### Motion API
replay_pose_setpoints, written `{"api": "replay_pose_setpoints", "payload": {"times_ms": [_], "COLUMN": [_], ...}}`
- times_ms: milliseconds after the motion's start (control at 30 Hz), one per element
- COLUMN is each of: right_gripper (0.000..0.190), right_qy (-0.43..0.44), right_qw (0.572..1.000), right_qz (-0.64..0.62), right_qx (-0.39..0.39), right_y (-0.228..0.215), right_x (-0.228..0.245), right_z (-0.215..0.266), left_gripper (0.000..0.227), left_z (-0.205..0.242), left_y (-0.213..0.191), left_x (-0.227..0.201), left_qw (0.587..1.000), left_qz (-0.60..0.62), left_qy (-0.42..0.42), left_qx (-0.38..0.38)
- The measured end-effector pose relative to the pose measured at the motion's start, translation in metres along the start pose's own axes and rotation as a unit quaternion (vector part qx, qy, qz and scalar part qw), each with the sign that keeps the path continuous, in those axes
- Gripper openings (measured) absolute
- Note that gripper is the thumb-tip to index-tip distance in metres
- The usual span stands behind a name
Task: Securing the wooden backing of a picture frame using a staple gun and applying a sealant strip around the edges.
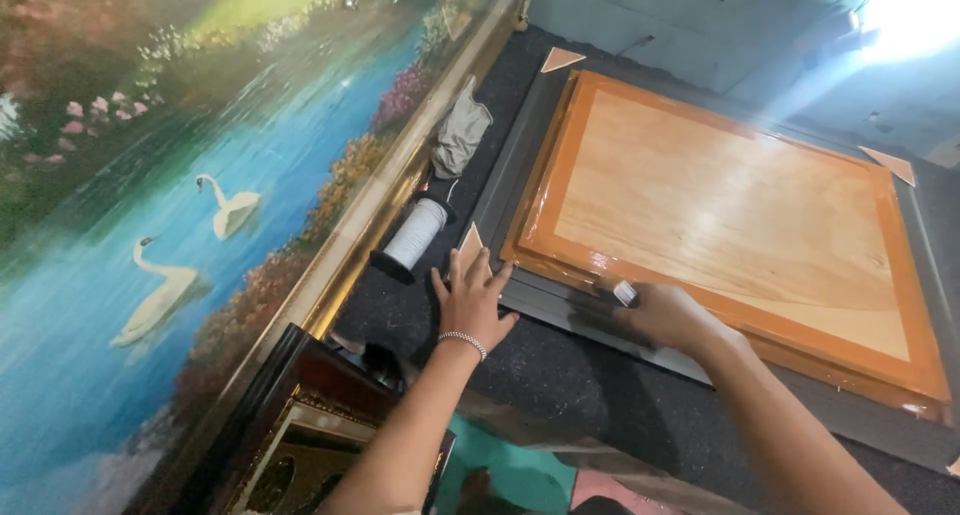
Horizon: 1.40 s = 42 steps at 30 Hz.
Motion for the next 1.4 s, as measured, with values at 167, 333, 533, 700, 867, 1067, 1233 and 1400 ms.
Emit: {"api": "replay_pose_setpoints", "payload": {"times_ms": [167,333,533,700,867,1067,1233,1400], "right_gripper": [0.052,0.062,0.053,0.058,0.045,0.061,0.065,0.059], "right_qy": [-0.031,-0.017,-0.033,-0.084,-0.108,-0.121,-0.143,-0.120], "right_qw": [0.999,0.992,0.982,0.987,0.993,0.990,0.983,0.982], "right_qz": [0.045,0.120,0.175,0.103,0.036,0.045,0.095,0.104], "right_qx": [0.002,-0.023,-0.067,-0.092,-0.037,0.058,0.071,0.100], "right_y": [0.013,0.035,0.041,0.046,0.011,-0.009,-0.003,0.007], "right_x": [-0.010,-0.009,0.009,-0.001,0.021,0.084,0.109,0.109], "right_z": [-0.011,-0.028,-0.001,-0.016,-0.024,-0.028,-0.053,-0.067], "left_gripper": [0.051,0.018,0.012,0.013,0.073,0.084,0.080,0.078], "left_z": [-0.005,-0.039,-0.052,-0.051,-0.050,-0.047,-0.044,-0.046], "left_y": [-0.021,0.010,-0.001,-0.005,0.006,0.003,0.000,0.004], "left_x": [-0.001,0.020,0.009,0.007,0.038,0.038,0.038,0.039], "left_qw": [0.982,0.973,0.979,0.980,0.948,0.945,0.943,0.942], "left_qz": [0.158,0.144,0.091,0.114,0.219,0.223,0.232,0.230], "left_qy": [-0.088,-0.176,-0.162,-0.140,-0.230,-0.237,-0.236,-0.240], "left_qx": [0.052,-0.031,-0.077,-0.081,-0.013,0.021,0.030,0.035]}}
Point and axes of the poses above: each hand's wrist, its own z-axis away from the middle knuckle, its own y-axis out of the palm, x = y × z, the point moved 10 cm from there along -z, towards the middle knuckle, and after that the axes turned 5 degrees about z, right-handed, at the moved point
